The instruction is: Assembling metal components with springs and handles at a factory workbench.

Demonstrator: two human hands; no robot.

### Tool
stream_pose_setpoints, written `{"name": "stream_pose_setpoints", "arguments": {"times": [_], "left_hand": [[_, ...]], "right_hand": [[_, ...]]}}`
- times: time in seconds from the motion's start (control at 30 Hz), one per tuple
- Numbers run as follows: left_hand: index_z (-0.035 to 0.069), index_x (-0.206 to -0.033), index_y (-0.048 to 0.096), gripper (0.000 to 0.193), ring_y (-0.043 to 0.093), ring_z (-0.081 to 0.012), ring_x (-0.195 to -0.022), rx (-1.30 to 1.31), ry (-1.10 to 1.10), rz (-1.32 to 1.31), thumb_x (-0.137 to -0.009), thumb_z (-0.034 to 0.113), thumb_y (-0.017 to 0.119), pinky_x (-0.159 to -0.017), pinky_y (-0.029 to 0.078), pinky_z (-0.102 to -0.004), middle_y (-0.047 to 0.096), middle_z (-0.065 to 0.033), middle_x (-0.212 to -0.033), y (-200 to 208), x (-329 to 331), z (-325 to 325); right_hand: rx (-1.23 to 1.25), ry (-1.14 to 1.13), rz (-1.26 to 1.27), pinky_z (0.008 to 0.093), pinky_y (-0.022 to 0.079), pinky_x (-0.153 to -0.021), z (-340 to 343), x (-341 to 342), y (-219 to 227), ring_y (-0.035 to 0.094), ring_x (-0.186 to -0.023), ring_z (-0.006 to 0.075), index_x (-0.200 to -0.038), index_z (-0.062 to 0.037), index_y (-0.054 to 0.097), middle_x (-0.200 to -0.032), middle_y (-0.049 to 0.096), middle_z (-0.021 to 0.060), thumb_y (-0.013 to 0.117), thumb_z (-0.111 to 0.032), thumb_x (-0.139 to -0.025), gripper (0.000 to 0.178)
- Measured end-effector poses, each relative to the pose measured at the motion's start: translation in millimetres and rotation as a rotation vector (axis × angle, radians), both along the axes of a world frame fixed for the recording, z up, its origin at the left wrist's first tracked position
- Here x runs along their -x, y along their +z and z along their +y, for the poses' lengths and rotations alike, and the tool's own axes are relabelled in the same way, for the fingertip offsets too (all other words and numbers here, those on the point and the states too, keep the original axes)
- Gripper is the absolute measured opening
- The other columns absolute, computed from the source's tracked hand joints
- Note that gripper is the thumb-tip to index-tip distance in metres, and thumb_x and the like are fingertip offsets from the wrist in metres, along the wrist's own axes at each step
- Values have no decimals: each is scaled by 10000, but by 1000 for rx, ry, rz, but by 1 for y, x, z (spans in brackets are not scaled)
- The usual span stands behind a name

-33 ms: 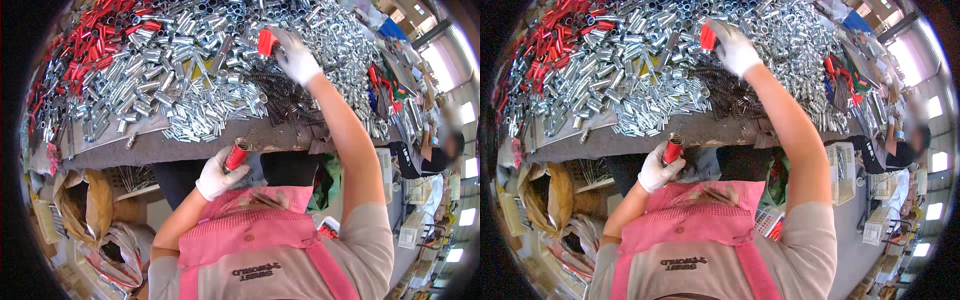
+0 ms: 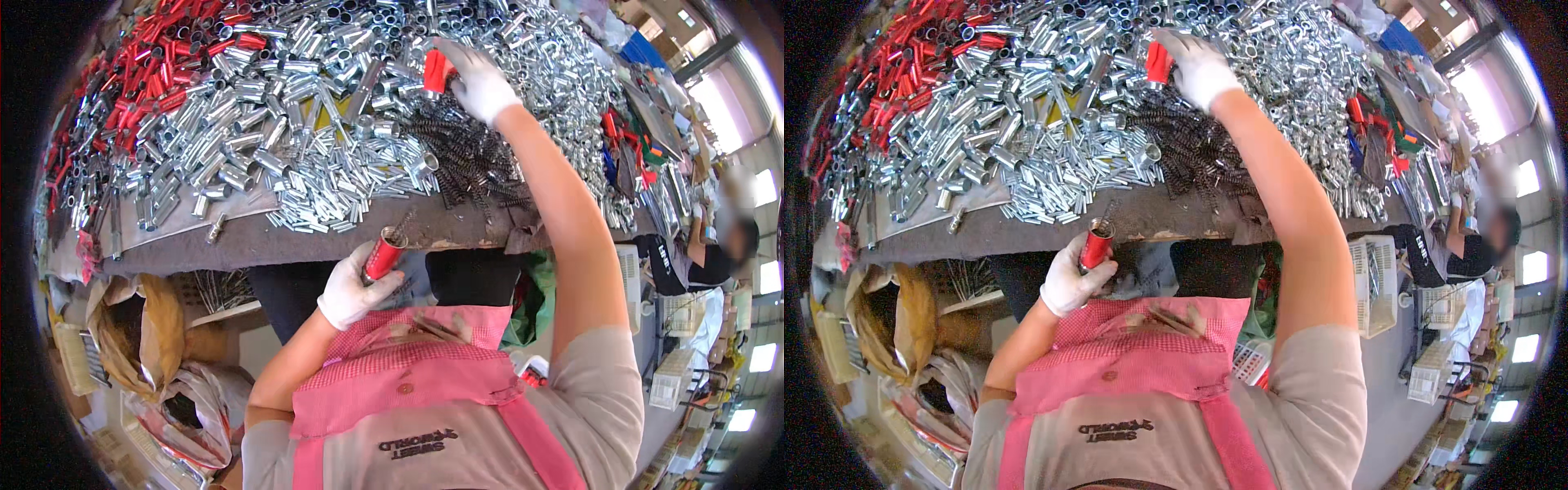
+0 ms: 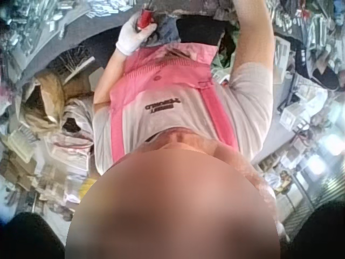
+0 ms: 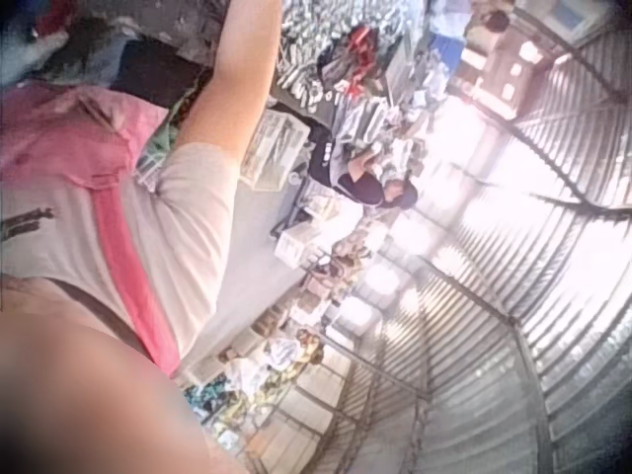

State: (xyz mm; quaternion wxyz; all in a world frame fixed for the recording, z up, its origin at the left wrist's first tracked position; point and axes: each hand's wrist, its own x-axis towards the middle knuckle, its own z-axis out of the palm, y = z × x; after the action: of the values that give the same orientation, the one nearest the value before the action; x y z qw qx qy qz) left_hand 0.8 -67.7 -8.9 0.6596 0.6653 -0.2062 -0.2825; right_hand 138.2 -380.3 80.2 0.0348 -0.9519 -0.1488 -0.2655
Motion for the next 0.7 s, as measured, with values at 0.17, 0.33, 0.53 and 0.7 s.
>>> {"name": "stream_pose_setpoints", "arguments": {"times": [0.17,0.33,0.53,0.7], "left_hand": [[2,-1013,580,372,559,-150,-690,-166,172,-193,-733,192,736,-687,469,-289,608,-79,-771,-6,4,27],[15,-1017,598,364,594,-188,-676,-252,225,-252,-733,196,737,-675,483,-307,626,-111,-763,-2,6,42],[57,-962,598,335,621,-344,-710,-316,16,-293,-742,280,717,-633,483,-378,608,-181,-740,3,7,40],[69,-1019,607,378,646,-314,-738,-342,-307,-237,-747,311,711,-666,503,-367,642,-171,-796,3,25,44]], "right_hand": [[136,-34,190,379,426,-966,-13,-42,30,529,-1088,316,-1191,-129,556,-1158,548,134,637,-98,-686,512],[-244,-163,160,366,497,-774,10,40,56,627,-803,291,-1059,-81,585,-865,640,129,654,-234,-699,397],[-824,51,929,264,485,-595,52,164,33,596,-611,120,-1044,27,576,-730,625,49,652,-77,-708,360],[-430,315,1075,344,494,-687,70,192,5,637,-725,264,-950,-58,622,-790,648,112,763,-260,-666,376]]}}
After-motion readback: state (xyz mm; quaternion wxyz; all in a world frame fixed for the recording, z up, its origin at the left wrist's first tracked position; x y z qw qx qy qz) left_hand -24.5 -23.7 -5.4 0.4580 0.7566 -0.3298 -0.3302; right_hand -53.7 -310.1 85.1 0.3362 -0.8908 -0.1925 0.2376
